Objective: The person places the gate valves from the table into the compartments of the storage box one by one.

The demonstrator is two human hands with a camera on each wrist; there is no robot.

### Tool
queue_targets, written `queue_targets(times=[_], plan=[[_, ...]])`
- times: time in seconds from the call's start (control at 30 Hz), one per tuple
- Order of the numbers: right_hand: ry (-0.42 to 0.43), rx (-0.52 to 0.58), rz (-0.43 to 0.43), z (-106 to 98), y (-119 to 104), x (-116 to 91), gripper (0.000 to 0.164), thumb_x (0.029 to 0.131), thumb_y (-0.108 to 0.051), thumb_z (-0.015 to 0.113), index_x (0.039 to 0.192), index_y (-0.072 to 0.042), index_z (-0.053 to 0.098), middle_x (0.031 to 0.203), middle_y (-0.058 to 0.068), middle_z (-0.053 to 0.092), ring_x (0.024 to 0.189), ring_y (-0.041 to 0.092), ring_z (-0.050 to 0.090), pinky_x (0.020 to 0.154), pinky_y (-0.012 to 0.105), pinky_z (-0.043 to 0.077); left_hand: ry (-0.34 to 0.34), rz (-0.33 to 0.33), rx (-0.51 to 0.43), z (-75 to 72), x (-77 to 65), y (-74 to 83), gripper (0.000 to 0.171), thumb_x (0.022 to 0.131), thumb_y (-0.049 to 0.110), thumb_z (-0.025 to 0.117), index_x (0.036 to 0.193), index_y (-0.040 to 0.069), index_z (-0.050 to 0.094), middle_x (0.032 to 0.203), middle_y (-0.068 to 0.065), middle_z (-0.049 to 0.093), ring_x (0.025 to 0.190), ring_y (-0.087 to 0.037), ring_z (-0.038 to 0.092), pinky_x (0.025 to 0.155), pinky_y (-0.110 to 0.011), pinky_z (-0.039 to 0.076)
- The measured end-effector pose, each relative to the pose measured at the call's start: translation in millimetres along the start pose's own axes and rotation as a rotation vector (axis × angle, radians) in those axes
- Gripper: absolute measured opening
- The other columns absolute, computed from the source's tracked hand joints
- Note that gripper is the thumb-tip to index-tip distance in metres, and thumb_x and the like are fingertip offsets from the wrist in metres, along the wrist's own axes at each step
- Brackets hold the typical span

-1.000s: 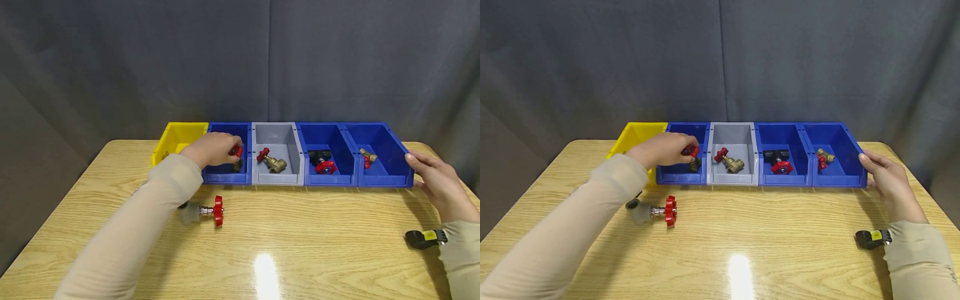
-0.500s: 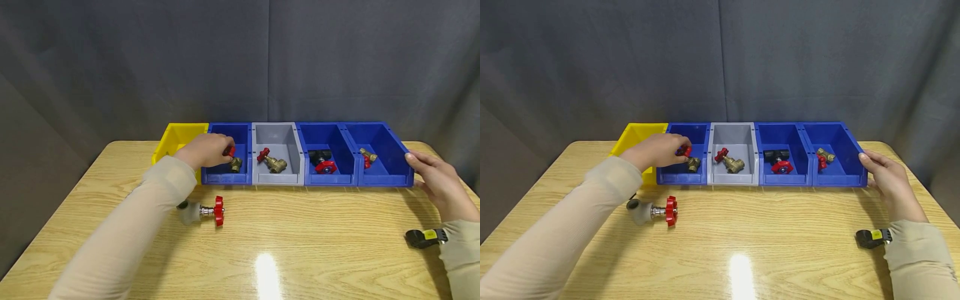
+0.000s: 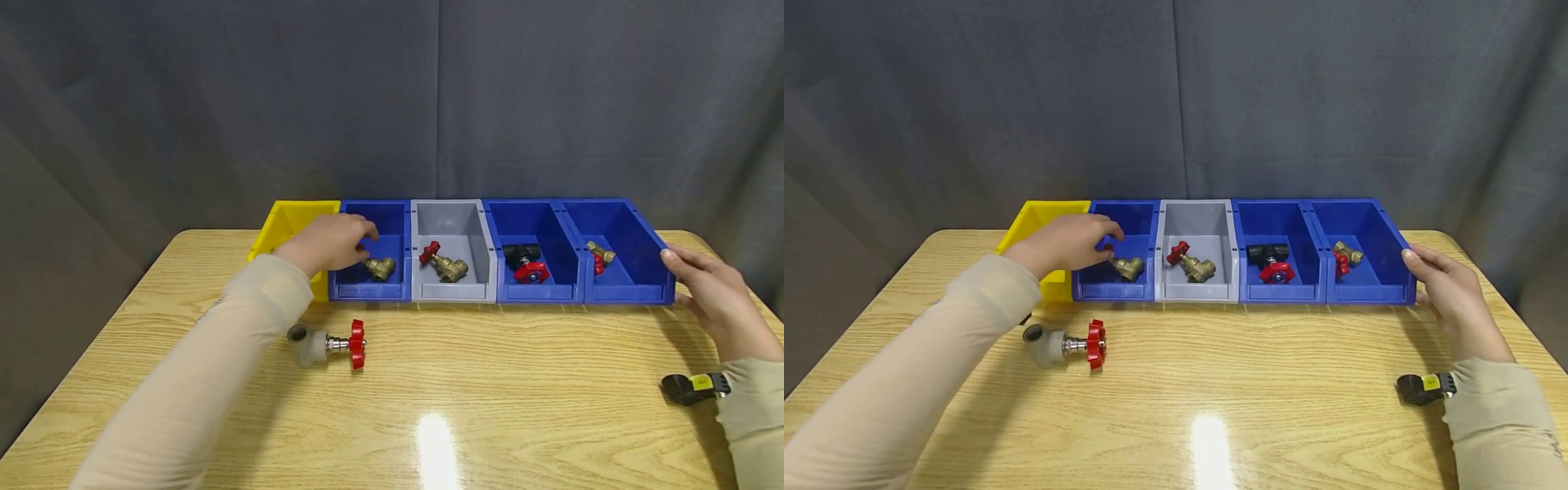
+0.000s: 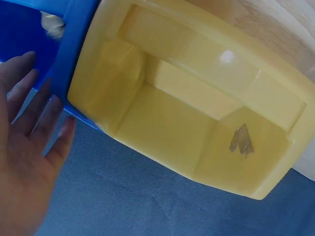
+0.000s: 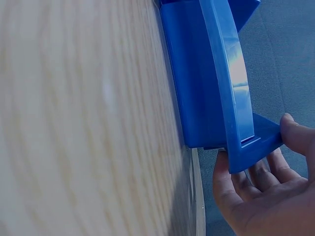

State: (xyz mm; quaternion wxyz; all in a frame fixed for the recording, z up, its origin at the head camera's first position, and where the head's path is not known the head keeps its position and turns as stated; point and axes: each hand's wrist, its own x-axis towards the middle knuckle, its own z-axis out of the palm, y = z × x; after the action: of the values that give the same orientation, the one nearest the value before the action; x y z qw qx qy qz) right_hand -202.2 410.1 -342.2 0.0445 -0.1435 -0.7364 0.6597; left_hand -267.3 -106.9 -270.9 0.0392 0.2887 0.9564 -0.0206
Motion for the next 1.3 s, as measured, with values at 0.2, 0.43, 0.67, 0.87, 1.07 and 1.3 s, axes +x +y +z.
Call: queue_targets(times=[0.2, 0.43, 0.67, 0.87, 1.07, 1.3], plan=[[0.001, -0.107, 0.017, -2.7, 1.5, 1.0, 0.077, 0.091, -0.049, 0.064, 0.155, -0.019, 0.033, 0.137, -0.010, 0.044, 0.126, 0.011, 0.034, 0.079, 0.014, 0.045, 0.024, 0.001, -0.035, -3.5, -3.0, -4.3, 0.030, 0.097, 0.020, 0.066, 0.125, 0.011, 0.067, 0.128, -0.006, 0.064, 0.114, -0.027, 0.061, 0.101, -0.041, 0.047], [0.016, -0.071, 0.007, -1.3, 1.3, 0.0, 0.069, 0.091, -0.045, 0.066, 0.150, -0.021, 0.040, 0.131, -0.011, 0.048, 0.119, 0.008, 0.039, 0.062, 0.011, 0.044, 0.091, 0.045, -0.031, -4.8, -13.7, -9.1, 0.023, 0.096, 0.017, 0.066, 0.118, 0.011, 0.071, 0.118, -0.006, 0.068, 0.106, -0.025, 0.063, 0.097, -0.040, 0.050], [0.019, -0.066, 0.003, 0.8, 0.9, -0.7, 0.058, 0.092, -0.044, 0.066, 0.142, -0.024, 0.045, 0.131, -0.009, 0.048, 0.119, 0.008, 0.040, 0.062, 0.011, 0.045, 0.159, 0.081, -0.017, -11.4, -34.1, -4.6, 0.022, 0.096, 0.018, 0.067, 0.117, 0.014, 0.072, 0.115, -0.003, 0.068, 0.100, -0.022, 0.063, 0.092, -0.037, 0.052], [0.014, -0.102, 0.006, -0.3, 2.3, 2.5, 0.066, 0.090, -0.048, 0.065, 0.147, -0.023, 0.042, 0.131, -0.010, 0.047, 0.120, 0.010, 0.039, 0.066, 0.011, 0.044, 0.259, 0.170, -0.037, -18.0, -56.4, 6.7, 0.020, 0.095, 0.020, 0.069, 0.114, 0.015, 0.072, 0.111, -0.001, 0.068, 0.098, -0.019, 0.064, 0.087, -0.034, 0.053], [0.011, -0.195, 0.024, -3.8, 4.1, 4.4, 0.077, 0.089, -0.057, 0.059, 0.155, -0.024, 0.033, 0.136, -0.014, 0.044, 0.128, 0.011, 0.033, 0.092, 0.019, 0.040, 0.305, 0.272, -0.032, -17.5, -74.9, 16.0, 0.019, 0.093, 0.017, 0.070, 0.111, 0.012, 0.073, 0.110, -0.001, 0.069, 0.098, -0.020, 0.066, 0.087, -0.035, 0.054], [0.009, -0.157, 0.027, -4.6, 5.3, 7.1, 0.078, 0.088, -0.055, 0.063, 0.154, -0.023, 0.036, 0.128, -0.013, 0.048, 0.121, 0.011, 0.037, 0.073, 0.013, 0.044, 0.319, 0.311, 0.003, -14.9, -89.6, 20.6, 0.020, 0.092, 0.019, 0.073, 0.111, 0.012, 0.073, 0.110, 0.000, 0.070, 0.103, -0.023, 0.066, 0.092, -0.040, 0.053]])
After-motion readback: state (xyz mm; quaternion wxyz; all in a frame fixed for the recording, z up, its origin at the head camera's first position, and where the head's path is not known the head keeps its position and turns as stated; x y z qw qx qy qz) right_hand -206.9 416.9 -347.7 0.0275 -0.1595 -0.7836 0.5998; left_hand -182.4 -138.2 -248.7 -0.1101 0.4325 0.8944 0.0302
